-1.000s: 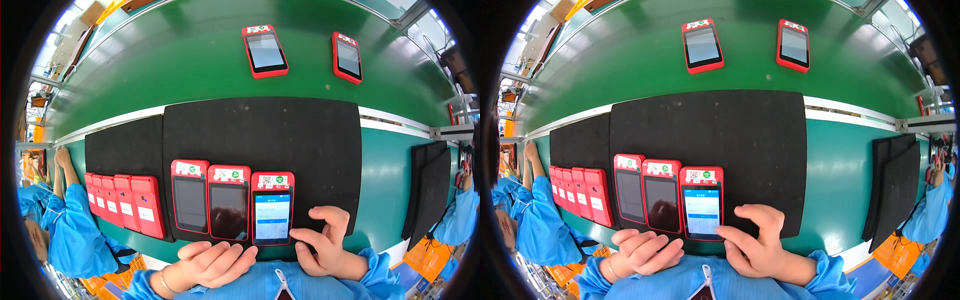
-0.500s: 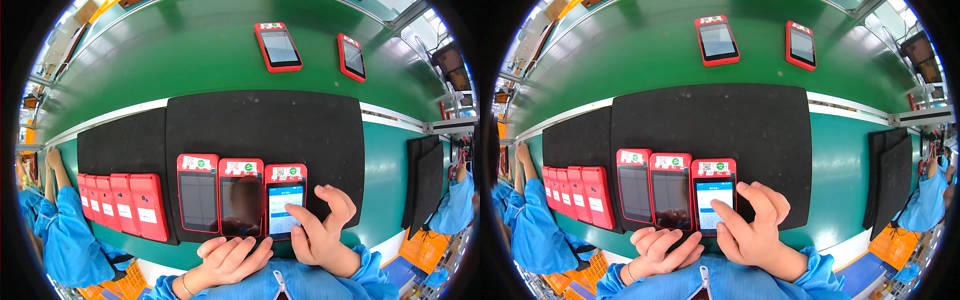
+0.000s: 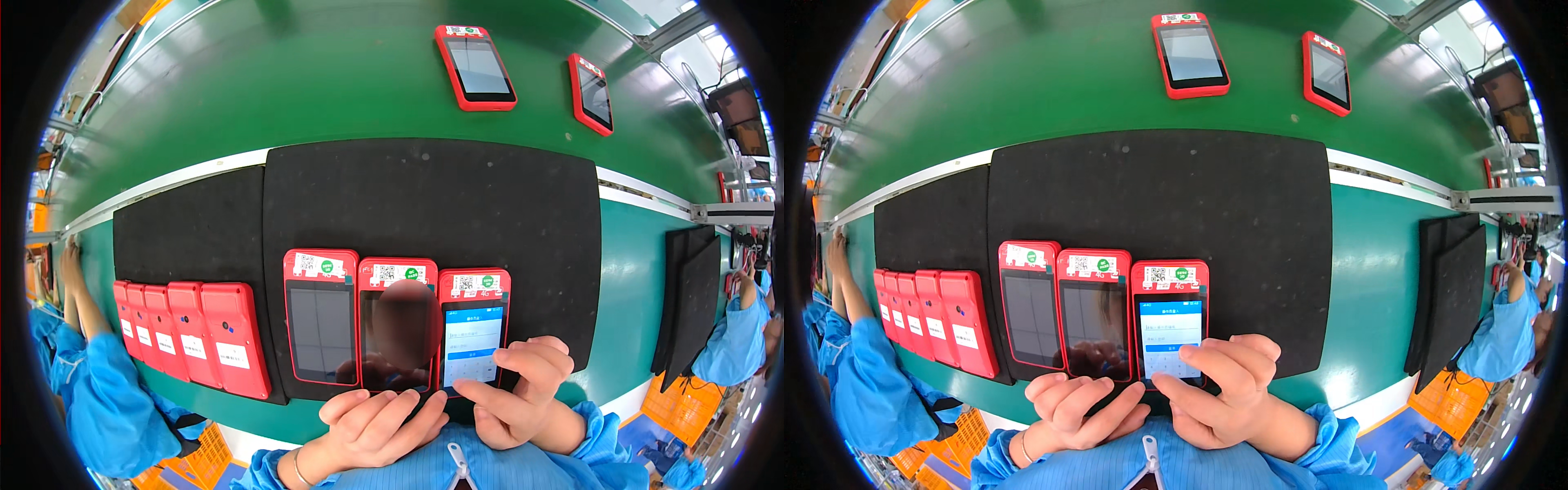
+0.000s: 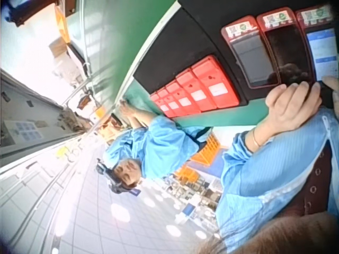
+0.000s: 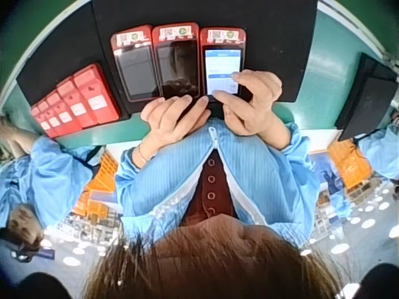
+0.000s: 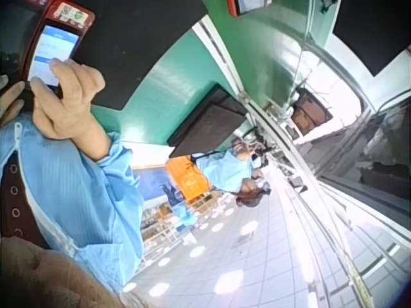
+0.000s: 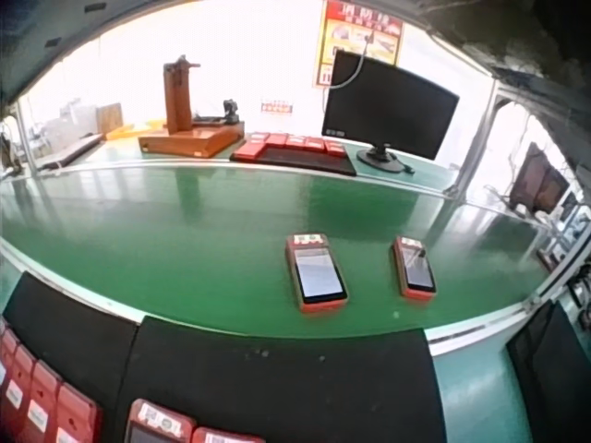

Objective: The person tests and interacts with multiple handheld electronic devices by hand on an assembly line.

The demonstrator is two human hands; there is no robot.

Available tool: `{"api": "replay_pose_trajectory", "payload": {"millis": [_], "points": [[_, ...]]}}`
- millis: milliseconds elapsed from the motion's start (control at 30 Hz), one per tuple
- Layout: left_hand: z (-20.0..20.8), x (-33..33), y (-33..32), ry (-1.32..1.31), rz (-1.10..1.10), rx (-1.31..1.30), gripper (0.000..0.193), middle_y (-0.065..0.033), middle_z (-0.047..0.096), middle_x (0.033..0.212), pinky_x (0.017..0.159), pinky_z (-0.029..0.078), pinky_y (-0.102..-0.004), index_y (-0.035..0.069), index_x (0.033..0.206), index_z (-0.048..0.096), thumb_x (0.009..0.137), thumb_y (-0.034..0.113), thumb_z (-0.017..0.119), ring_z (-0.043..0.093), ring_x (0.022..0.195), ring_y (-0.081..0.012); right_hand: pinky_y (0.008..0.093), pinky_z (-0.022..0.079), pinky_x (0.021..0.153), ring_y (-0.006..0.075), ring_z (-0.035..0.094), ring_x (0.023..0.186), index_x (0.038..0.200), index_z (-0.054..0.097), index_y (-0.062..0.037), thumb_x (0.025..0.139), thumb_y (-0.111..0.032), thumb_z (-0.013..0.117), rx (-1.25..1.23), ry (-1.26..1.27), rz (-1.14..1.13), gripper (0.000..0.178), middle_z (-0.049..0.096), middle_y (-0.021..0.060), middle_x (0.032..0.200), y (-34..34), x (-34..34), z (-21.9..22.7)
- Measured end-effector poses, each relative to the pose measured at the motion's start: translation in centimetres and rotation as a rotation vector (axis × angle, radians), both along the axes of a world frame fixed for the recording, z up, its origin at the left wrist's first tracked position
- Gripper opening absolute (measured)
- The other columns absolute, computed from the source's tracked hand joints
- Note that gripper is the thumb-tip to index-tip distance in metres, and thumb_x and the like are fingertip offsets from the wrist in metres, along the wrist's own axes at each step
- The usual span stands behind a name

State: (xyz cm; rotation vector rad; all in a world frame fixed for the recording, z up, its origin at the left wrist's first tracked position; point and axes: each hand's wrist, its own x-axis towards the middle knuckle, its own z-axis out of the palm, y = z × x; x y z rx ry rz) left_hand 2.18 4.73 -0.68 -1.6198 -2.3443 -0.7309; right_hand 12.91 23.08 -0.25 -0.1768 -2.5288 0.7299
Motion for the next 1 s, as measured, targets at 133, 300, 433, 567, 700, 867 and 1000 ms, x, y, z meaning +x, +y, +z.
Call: {"api": "replay_pose_trajectory", "payload": {"millis": [133,300,433,567,700,867,1000], "points": [[-0.08,0.14,-0.09,-0.012,0.003,0.007,0.026,0.0055,0.052,0.1,0.091,0.033,-0.0317,0.028,0.099,0.074,0.077,0.042,0.076,0.047,0.094,-0.0103,0.0383,0.035,0.088,0.0183,0.051,0.1,0.093,0.076,-0.0211,0.069,-0.024,0.06,0.004,-0.005,0.027,0.029,0.059,0.0039,0.114,0.06,-0.2,0.06],[-0.13,0.1,-0.12,-0.022,0.002,0.008,0.027,0.0057,0.053,0.1,0.09,0.033,-0.0316,0.028,0.099,0.074,0.077,0.043,0.076,0.047,0.094,-0.0103,0.0375,0.034,0.086,0.0177,0.053,0.097,0.093,0.076,-0.0204,0.069,-0.025,0.06,0.0,-0.011,0.042,0.029,0.06,0.0033,0.112,0.15,-0.35,0.03],[0.1,0.02,-0.22,-0.019,0.0,0.01,0.028,0.0058,0.053,0.1,0.09,0.033,-0.0313,0.028,0.099,0.074,0.077,0.043,0.077,0.047,0.093,-0.01,0.0373,0.033,0.087,0.0175,0.053,0.097,0.093,0.076,-0.0199,0.07,-0.025,0.06,0.011,-0.008,0.052,0.029,0.06,0.0033,0.112,0.08,-0.24,0.29],[-0.07,-0.12,-0.22,-0.023,-0.003,0.012,0.028,0.006,0.053,0.099,0.09,0.033,-0.0311,0.028,0.1,0.074,0.077,0.043,0.077,0.047,0.093,-0.0097,0.0375,0.033,0.087,0.0173,0.052,0.098,0.093,0.076,-0.0202,0.07,-0.026,0.06,0.001,-0.017,0.046,0.029,0.061,0.0031,0.112,0.07,-0.43,0.08],[0.07,-0.07,-0.25,-0.027,-0.005,0.015,0.028,0.0061,0.053,0.099,0.089,0.034,-0.0311,0.027,0.1,0.074,0.076,0.042,0.077,0.047,0.092,-0.0096,0.038,0.033,0.087,0.0175,0.052,0.098,0.093,0.076,-0.0204,0.071,-0.026,0.059,-0.001,-0.006,0.05,0.028,0.061,0.0032,0.112,0.03,-0.14,0.14],[0.1,-0.02,-0.18,-0.027,-0.005,0.018,0.027,0.0061,0.053,0.099,0.089,0.034,-0.0312,0.027,0.099,0.074,0.076,0.041,0.077,0.048,0.092,-0.0098,0.0385,0.033,0.088,0.0177,0.052,0.098,0.093,0.076,-0.0205,0.071,-0.026,0.059,-0.01,-0.027,0.053,0.028,0.061,0.0031,0.112,0.03,-0.34,0.26],[0.16,-0.01,-0.16,-0.029,-0.004,0.02,0.027,0.0061,0.053,0.098,0.088,0.034,-0.0312,0.027,0.098,0.074,0.075,0.041,0.078,0.048,0.091,-0.0099,0.0385,0.033,0.088,0.018,0.052,0.098,0.093,0.076,-0.0202,0.072,-0.026,0.059,0.0,-0.015,0.051,0.027,0.061,0.0032,0.112,0.02,-0.14,0.19]]}}
